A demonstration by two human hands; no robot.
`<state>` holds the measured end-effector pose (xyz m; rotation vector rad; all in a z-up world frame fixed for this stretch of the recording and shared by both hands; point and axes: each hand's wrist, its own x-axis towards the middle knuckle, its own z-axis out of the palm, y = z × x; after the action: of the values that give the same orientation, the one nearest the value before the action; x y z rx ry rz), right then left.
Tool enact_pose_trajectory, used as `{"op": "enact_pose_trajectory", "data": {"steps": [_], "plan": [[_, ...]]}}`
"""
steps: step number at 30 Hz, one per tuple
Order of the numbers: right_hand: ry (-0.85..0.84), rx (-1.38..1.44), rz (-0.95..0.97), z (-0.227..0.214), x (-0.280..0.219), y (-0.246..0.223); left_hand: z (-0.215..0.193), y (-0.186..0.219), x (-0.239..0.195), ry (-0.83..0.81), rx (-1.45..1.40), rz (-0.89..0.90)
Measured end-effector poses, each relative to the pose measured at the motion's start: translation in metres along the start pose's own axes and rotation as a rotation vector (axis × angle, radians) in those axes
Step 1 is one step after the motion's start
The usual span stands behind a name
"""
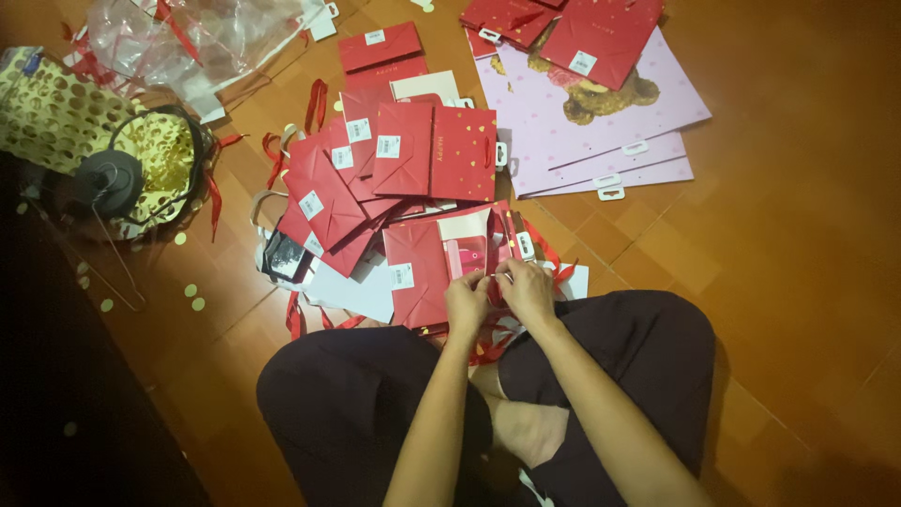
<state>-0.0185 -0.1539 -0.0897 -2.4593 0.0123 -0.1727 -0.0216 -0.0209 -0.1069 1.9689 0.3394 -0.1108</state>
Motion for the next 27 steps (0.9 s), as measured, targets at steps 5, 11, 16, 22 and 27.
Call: {"op": "enact_pose_trajectory", "data": {"steps": [5, 11, 16, 22, 27], "plan": [[0.06, -0.012, -0.112, 0.003, 0.0, 0.001, 0.01, -0.015, 0.003, -0.015, -0.213, 0.02], [0.004, 0.113, 0.024, -0.001, 0.0, -0.004, 0.027, -0.05, 0.024, -0.075, -0.578, -0.227], [0.067, 0.258, 0.047, 0.002, 0.001, -0.003, 0.029, -0.039, 0.017, -0.049, -0.521, -0.227], [0.083, 0.138, -0.004, 0.007, 0.002, -0.001, 0.018, -0.002, 0.0, 0.056, -0.222, 0.097], [-0.051, 0.201, 0.239, 0.001, 0.005, -0.002, 0.006, 0.014, 0.013, -0.01, -0.807, -0.076]]}}
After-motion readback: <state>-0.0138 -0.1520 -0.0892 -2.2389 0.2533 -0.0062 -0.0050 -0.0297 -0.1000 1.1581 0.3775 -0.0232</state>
